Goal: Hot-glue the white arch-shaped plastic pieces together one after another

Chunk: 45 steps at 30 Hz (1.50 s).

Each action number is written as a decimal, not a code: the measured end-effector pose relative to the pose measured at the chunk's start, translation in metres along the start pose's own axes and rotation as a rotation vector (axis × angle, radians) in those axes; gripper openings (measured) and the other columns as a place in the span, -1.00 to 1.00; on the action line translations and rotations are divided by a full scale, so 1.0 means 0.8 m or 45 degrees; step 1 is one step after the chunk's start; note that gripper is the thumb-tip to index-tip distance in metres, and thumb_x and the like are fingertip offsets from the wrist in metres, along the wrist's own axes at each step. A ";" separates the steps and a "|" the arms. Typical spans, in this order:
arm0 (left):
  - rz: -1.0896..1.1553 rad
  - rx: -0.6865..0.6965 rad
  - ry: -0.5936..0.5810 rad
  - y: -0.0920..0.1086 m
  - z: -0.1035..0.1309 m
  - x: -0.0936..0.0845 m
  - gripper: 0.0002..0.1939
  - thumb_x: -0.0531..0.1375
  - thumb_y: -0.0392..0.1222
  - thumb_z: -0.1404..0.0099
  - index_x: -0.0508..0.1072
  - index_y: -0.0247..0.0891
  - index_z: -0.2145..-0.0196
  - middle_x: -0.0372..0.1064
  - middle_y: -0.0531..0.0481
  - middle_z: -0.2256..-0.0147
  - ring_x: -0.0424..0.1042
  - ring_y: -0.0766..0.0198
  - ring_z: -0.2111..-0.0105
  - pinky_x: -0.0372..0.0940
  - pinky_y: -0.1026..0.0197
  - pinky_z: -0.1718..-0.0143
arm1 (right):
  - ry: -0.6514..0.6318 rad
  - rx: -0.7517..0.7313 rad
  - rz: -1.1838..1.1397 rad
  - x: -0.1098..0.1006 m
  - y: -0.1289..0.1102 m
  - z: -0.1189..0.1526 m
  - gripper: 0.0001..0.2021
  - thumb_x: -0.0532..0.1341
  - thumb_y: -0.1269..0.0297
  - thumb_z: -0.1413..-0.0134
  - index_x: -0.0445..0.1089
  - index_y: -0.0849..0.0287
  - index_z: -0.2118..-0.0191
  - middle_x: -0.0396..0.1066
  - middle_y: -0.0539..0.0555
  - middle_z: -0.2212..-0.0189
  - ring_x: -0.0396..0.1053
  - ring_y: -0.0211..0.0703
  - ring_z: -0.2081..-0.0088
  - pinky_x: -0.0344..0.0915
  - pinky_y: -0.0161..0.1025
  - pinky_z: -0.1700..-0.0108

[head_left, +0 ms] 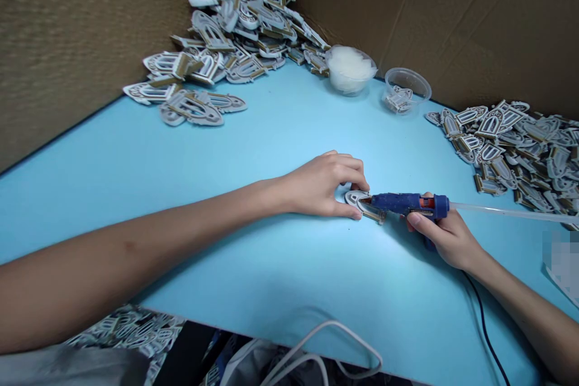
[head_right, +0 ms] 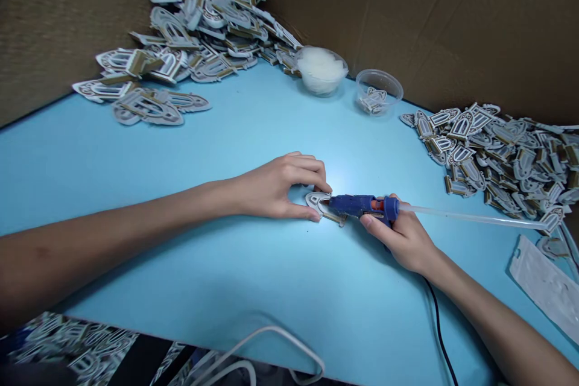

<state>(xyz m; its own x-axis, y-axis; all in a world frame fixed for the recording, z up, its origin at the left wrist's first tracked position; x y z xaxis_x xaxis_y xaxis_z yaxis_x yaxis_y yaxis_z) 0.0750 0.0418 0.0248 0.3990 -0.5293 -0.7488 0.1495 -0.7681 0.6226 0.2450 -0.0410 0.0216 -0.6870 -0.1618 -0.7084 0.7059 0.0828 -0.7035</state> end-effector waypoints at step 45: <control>-0.323 0.168 -0.005 0.026 0.006 -0.010 -0.68 0.16 -0.19 -0.46 0.57 -0.18 -0.09 0.32 -0.24 -0.09 0.41 0.10 0.11 0.40 0.03 0.00 | 0.154 -0.108 -0.453 -0.017 0.017 0.017 -0.41 0.25 -0.35 -0.23 0.62 0.16 0.34 0.55 0.12 0.47 0.42 -0.09 0.47 0.35 -0.19 0.44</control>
<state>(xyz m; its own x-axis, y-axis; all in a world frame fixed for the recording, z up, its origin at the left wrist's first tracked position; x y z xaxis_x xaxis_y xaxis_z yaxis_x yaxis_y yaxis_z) 0.0707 0.0284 0.0424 0.3606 -0.3154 -0.8778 0.1247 -0.9164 0.3805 0.2663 -0.0508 0.0226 -0.9056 -0.0786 -0.4169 0.4061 0.1238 -0.9054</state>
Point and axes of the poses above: each hand's wrist, its own z-axis away from the middle knuckle, its own x-axis out of the palm, y = z × x, the point moved 9 cm from there along -z, towards the middle knuckle
